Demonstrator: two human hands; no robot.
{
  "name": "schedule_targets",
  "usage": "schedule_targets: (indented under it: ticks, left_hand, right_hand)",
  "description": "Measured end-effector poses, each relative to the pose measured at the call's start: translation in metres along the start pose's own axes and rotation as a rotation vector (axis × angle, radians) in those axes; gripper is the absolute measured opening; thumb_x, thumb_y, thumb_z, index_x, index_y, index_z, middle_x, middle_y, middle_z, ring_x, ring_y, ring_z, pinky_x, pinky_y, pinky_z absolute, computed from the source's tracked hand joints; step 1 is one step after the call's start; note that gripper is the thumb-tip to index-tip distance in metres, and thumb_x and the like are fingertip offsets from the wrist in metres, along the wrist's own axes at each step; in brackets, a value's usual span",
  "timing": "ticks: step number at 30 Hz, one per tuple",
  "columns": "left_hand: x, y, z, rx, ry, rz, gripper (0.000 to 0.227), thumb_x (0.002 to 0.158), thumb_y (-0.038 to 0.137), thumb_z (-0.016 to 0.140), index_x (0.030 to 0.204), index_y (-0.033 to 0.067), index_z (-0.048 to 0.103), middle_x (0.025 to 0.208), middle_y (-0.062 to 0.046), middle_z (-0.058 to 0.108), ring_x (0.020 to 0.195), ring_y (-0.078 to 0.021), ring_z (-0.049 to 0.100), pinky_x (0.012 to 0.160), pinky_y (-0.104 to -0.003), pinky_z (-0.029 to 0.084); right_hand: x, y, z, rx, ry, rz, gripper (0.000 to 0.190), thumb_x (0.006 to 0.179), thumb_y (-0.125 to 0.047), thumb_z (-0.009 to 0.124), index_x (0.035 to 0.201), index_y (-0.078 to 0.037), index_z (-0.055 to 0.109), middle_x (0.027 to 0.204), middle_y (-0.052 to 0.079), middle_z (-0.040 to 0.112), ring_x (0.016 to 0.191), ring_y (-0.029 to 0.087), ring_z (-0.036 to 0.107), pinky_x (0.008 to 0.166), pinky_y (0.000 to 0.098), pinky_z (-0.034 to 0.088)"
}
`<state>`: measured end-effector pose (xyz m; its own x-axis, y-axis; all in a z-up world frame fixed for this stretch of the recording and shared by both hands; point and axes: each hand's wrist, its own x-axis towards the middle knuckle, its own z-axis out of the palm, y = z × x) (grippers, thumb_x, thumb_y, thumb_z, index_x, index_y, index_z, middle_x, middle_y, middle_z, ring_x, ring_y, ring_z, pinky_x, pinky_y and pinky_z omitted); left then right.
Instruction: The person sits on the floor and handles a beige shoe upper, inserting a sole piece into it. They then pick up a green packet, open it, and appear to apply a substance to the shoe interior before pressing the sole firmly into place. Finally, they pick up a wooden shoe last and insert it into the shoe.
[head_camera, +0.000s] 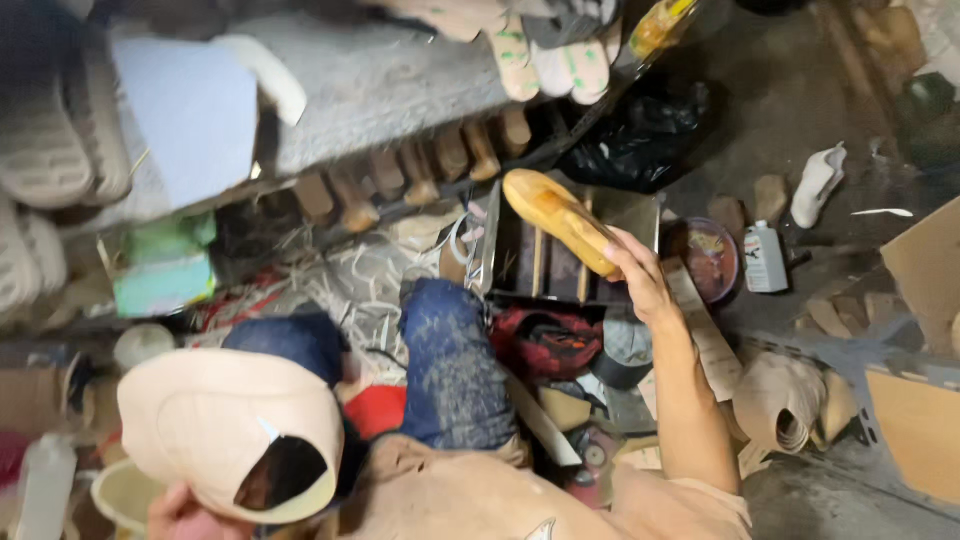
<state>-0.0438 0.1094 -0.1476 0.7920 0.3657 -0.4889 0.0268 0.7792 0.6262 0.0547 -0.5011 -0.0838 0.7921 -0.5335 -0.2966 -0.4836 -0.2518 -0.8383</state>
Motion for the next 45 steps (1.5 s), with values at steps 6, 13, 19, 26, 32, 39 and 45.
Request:
schedule_targets:
  ticks: [6,13,19,26,32,39,45]
  left_hand:
    - [-0.016,0.042,0.079,-0.345,-0.315,-0.029,0.091,0.078,0.013,0.066,0.164,-0.0029,0.039,0.148,-0.028,0.058,0.139,-0.0447,0.052,0.117,-0.061,0.041]
    - [-0.032,0.037,0.087,-0.273,-0.47,0.023,0.069,0.09,0.017,0.06,0.156,0.0004,0.047,0.139,-0.019,0.065,0.122,-0.0365,0.062,0.098,-0.051,0.049]
    - [-0.022,0.022,0.096,-0.141,-0.432,0.048,0.072,0.087,0.014,0.056,0.157,0.0025,0.042,0.15,-0.014,0.056,0.146,-0.0313,0.05,0.131,-0.05,0.037]
    - [-0.039,0.053,0.144,-0.144,-0.15,-0.006,0.103,0.064,0.017,0.061,0.163,0.0036,0.038,0.159,-0.02,0.051,0.155,-0.0388,0.046,0.135,-0.059,0.038]
    - [-0.02,0.041,0.04,-0.136,-0.461,-0.243,0.113,0.067,0.022,0.056,0.17,0.0082,0.011,0.166,-0.021,0.023,0.152,-0.0401,0.024,0.129,-0.067,0.016]
    - [0.017,0.045,-0.014,0.263,-0.693,-0.46,0.067,0.083,0.009,0.056,0.146,-0.0138,0.05,0.12,-0.026,0.075,0.125,-0.034,0.067,0.114,-0.037,0.05]
    - [0.022,0.051,-0.004,0.258,-0.471,-0.471,0.081,0.075,0.004,0.064,0.153,-0.0124,0.048,0.134,-0.027,0.068,0.126,-0.0402,0.066,0.113,-0.046,0.051]
  right_hand:
    - [-0.095,-0.062,0.104,0.288,-0.707,-0.123,0.064,0.087,-0.038,0.055,0.137,0.002,0.059,0.135,0.011,0.065,0.125,0.019,0.059,0.111,0.0338,0.043]
    - [-0.118,-0.08,0.173,-0.535,-0.256,-0.975,0.035,0.104,-0.033,0.056,0.131,-0.014,0.069,0.137,0.02,0.057,0.124,0.039,0.053,0.108,0.0494,0.041]
    - [-0.133,-0.084,0.181,-0.371,-0.506,-0.991,0.047,0.099,-0.024,0.067,0.141,-0.006,0.056,0.143,0.022,0.058,0.132,0.036,0.058,0.115,0.0463,0.044]
    - [-0.161,-0.073,0.189,-0.246,-0.462,-0.949,0.044,0.102,-0.013,0.067,0.143,-0.007,0.054,0.15,0.022,0.053,0.14,0.038,0.055,0.124,0.0477,0.041]
    - [-0.184,0.063,0.142,-0.372,0.008,-0.517,0.043,0.093,-0.006,0.067,0.136,-0.006,0.061,0.134,0.015,0.065,0.123,0.029,0.063,0.114,0.0389,0.045]
    - [-0.188,0.256,0.06,-0.597,0.004,0.248,0.047,0.097,-0.034,0.039,0.1,-0.012,0.08,0.087,0.005,0.079,0.095,0.032,0.071,0.083,0.0448,0.049]
    - [-0.117,0.301,0.075,-0.786,-0.043,0.174,0.026,0.09,-0.02,0.059,0.11,-0.023,0.075,0.11,0.009,0.073,0.102,0.035,0.068,0.087,0.0497,0.053]
